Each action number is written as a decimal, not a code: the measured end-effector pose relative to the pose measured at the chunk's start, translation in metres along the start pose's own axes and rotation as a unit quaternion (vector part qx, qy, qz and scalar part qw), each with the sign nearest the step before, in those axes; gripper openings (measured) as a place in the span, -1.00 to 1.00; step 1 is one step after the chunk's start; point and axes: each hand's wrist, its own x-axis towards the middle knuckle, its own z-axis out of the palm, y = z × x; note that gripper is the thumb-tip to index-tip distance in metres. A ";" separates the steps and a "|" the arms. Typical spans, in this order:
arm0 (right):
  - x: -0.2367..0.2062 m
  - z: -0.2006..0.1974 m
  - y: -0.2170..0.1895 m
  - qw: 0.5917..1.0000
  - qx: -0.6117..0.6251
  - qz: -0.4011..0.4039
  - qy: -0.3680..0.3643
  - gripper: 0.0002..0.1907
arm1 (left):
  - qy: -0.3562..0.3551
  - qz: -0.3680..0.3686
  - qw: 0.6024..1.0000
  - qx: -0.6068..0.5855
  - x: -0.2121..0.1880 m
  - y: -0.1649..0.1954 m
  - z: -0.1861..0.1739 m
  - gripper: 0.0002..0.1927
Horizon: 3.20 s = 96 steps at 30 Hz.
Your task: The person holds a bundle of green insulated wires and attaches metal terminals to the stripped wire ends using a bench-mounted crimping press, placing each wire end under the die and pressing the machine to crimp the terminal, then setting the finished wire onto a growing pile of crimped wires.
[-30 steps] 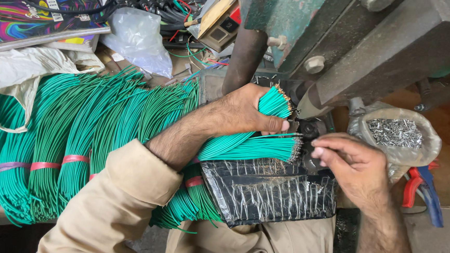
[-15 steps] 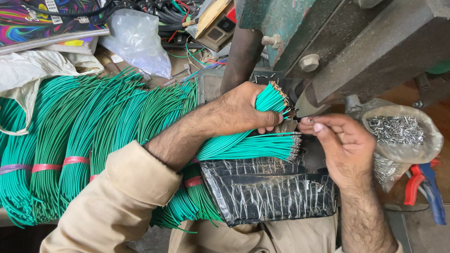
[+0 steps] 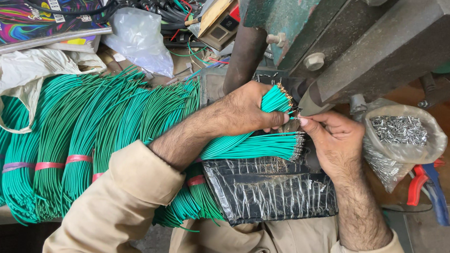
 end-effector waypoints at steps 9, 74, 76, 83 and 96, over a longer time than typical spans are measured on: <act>-0.001 -0.003 0.004 0.997 -0.068 0.017 0.028 -0.90 | 0.017 -0.034 0.999 -0.011 0.000 0.003 -0.001 -0.82; -0.052 -0.075 -0.047 0.941 -0.265 0.003 -0.211 -0.77 | 0.003 0.021 0.999 0.039 -0.003 0.000 -0.001 -0.80; -0.056 -0.077 -0.044 0.927 -0.301 0.025 -0.221 -0.78 | 0.016 0.006 0.998 0.053 -0.002 0.000 -0.001 -0.81; -0.043 -0.036 -0.030 0.989 -0.123 0.057 -0.065 -0.85 | 0.023 -0.002 0.999 0.042 -0.002 0.000 -0.001 -0.81; -0.005 -0.001 -0.004 1.000 0.007 -0.013 -0.010 -0.86 | 0.017 -0.007 1.000 0.024 -0.005 0.004 -0.002 -0.82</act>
